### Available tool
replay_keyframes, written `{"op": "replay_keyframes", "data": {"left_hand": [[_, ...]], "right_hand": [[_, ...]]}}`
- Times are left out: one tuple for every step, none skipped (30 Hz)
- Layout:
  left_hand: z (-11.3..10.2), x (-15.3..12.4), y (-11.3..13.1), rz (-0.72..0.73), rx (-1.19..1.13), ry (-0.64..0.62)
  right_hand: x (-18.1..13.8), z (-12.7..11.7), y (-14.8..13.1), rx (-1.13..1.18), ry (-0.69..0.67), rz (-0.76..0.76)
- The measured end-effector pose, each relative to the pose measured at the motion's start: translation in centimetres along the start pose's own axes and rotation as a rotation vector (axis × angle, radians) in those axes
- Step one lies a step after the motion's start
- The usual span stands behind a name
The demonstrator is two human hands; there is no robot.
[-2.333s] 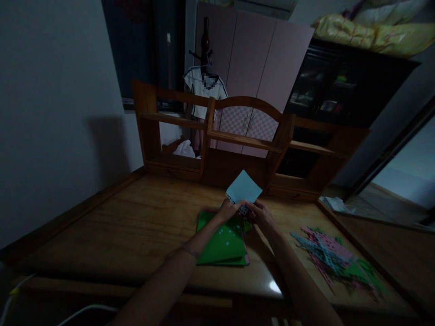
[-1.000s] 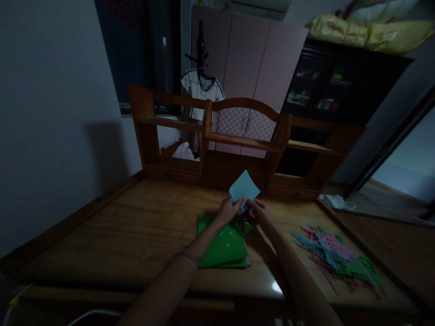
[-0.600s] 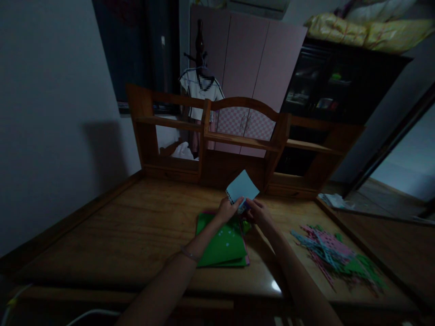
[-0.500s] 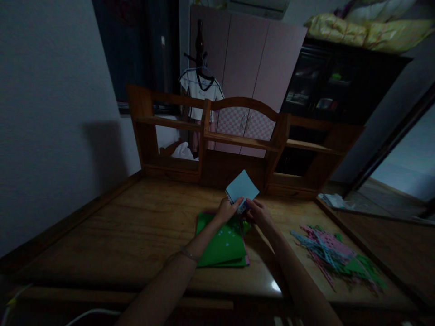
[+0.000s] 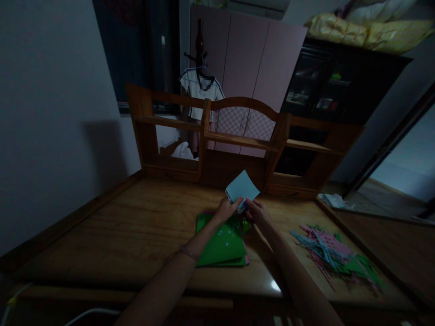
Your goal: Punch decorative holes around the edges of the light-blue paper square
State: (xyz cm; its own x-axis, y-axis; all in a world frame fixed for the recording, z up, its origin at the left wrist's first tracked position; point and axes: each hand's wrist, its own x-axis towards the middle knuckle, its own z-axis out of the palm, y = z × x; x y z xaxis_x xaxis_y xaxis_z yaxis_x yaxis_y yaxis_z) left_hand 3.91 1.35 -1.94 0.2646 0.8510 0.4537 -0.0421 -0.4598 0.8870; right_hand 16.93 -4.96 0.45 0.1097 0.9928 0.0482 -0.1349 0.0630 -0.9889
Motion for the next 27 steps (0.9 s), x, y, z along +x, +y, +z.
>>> {"op": "replay_keyframes", "data": {"left_hand": [[-0.01,0.0,-0.02,0.002,-0.003,0.001],[-0.02,0.0,-0.03,0.003,-0.005,-0.001],[-0.04,0.0,-0.02,0.002,-0.006,-0.005],[-0.07,-0.01,0.0,-0.001,-0.006,-0.008],[-0.1,-0.02,0.04,-0.005,-0.001,-0.011],[-0.13,-0.04,0.09,-0.008,0.008,-0.014],[-0.17,-0.05,0.16,-0.008,0.018,-0.015],[-0.19,-0.07,0.23,-0.004,0.025,-0.015],[-0.2,-0.08,0.29,0.001,0.03,-0.014],[-0.21,-0.08,0.34,0.007,0.033,-0.011],[-0.21,-0.07,0.36,0.011,0.035,-0.008],[-0.19,-0.06,0.36,0.013,0.035,-0.002],[-0.18,-0.05,0.33,0.012,0.037,0.002],[-0.17,-0.02,0.28,0.01,0.039,0.006],[-0.16,0.0,0.22,0.008,0.04,0.004],[-0.15,0.02,0.15,0.006,0.039,0.0],[-0.14,0.04,0.1,0.005,0.037,-0.004],[-0.14,0.05,0.05,0.004,0.033,-0.008],[-0.14,0.05,0.03,0.005,0.027,-0.01],[-0.14,0.05,0.03,0.005,0.02,-0.01],[-0.15,0.04,0.07,0.005,0.013,-0.011],[-0.16,0.02,0.13,0.004,0.007,-0.014],[-0.18,0.0,0.21,0.004,0.001,-0.019],[-0.19,-0.03,0.32,0.003,-0.003,-0.022],[-0.21,-0.06,0.43,-0.001,-0.007,-0.025],[-0.22,-0.1,0.53,-0.006,-0.009,-0.026],[-0.23,-0.12,0.63,-0.013,-0.011,-0.028]], "right_hand": [[-0.07,0.03,-0.07,0.004,-0.002,0.006],[-0.11,0.05,-0.12,0.01,-0.005,0.012],[-0.14,0.06,-0.15,0.02,-0.011,0.015],[-0.14,0.06,-0.15,0.03,-0.02,0.015],[-0.11,0.05,-0.1,0.039,-0.028,0.011],[-0.04,0.02,-0.03,0.049,-0.035,0.008],[0.06,-0.02,0.08,0.057,-0.037,0.007],[0.18,-0.07,0.21,0.063,-0.038,0.008],[0.32,-0.14,0.36,0.067,-0.037,0.011],[0.45,-0.21,0.49,0.072,-0.037,0.013],[0.55,-0.29,0.61,0.076,-0.039,0.012],[0.62,-0.37,0.69,0.077,-0.044,0.01],[0.65,-0.44,0.74,0.075,-0.053,0.007],[0.64,-0.49,0.75,0.073,-0.064,0.001],[0.6,-0.51,0.72,0.071,-0.074,-0.005],[0.53,-0.51,0.67,0.069,-0.08,-0.008],[0.45,-0.48,0.6,0.067,-0.079,-0.008],[0.38,-0.43,0.52,0.068,-0.073,-0.004],[0.31,-0.38,0.45,0.07,-0.066,0.0],[0.26,-0.32,0.38,0.071,-0.059,0.003],[0.21,-0.27,0.33,0.066,-0.054,0.007],[0.18,-0.23,0.29,0.058,-0.048,0.01],[0.16,-0.2,0.27,0.05,-0.042,0.011],[0.14,-0.18,0.26,0.046,-0.037,0.009],[0.12,-0.16,0.25,0.045,-0.034,0.007],[0.09,-0.15,0.24,0.049,-0.036,0.003],[0.05,-0.13,0.22,0.055,-0.041,-0.004]]}}
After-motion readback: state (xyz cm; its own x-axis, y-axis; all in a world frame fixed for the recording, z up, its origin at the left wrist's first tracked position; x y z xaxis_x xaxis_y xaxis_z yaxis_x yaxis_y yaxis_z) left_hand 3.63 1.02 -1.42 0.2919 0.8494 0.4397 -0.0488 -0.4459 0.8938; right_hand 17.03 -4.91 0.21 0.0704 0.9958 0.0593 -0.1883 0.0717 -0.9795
